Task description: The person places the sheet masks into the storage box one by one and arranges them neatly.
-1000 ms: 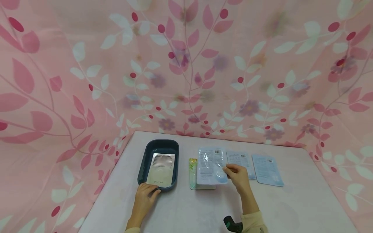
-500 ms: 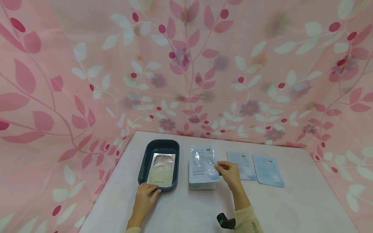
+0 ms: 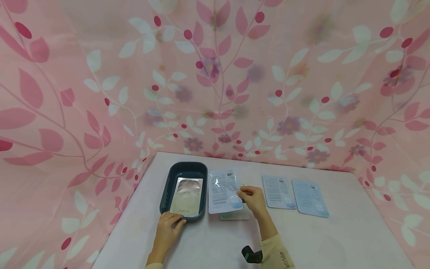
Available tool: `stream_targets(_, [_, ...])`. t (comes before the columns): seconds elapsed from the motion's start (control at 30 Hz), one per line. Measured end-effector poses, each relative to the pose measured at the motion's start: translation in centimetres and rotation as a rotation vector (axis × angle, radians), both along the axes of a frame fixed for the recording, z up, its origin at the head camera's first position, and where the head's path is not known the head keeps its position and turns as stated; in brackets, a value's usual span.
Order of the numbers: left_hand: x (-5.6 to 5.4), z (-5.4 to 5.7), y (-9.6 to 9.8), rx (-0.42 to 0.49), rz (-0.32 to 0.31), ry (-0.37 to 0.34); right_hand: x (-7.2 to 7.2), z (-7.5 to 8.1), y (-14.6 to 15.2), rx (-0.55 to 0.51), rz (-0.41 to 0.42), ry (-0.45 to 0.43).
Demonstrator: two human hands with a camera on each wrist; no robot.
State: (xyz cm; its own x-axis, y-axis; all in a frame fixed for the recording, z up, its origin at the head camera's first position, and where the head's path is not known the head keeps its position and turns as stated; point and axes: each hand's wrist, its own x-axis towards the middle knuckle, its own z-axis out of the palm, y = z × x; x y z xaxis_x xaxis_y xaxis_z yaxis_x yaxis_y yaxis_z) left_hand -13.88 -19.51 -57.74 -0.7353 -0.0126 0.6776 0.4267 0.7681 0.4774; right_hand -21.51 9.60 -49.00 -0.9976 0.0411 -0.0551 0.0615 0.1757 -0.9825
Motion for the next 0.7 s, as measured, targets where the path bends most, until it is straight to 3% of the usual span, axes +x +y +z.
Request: stream_targets(0.7, [0.0,0.1,0.0,0.000,-0.011,0.017,-0.4,-0.8,-2.8,-0.017,0.070,0.022])
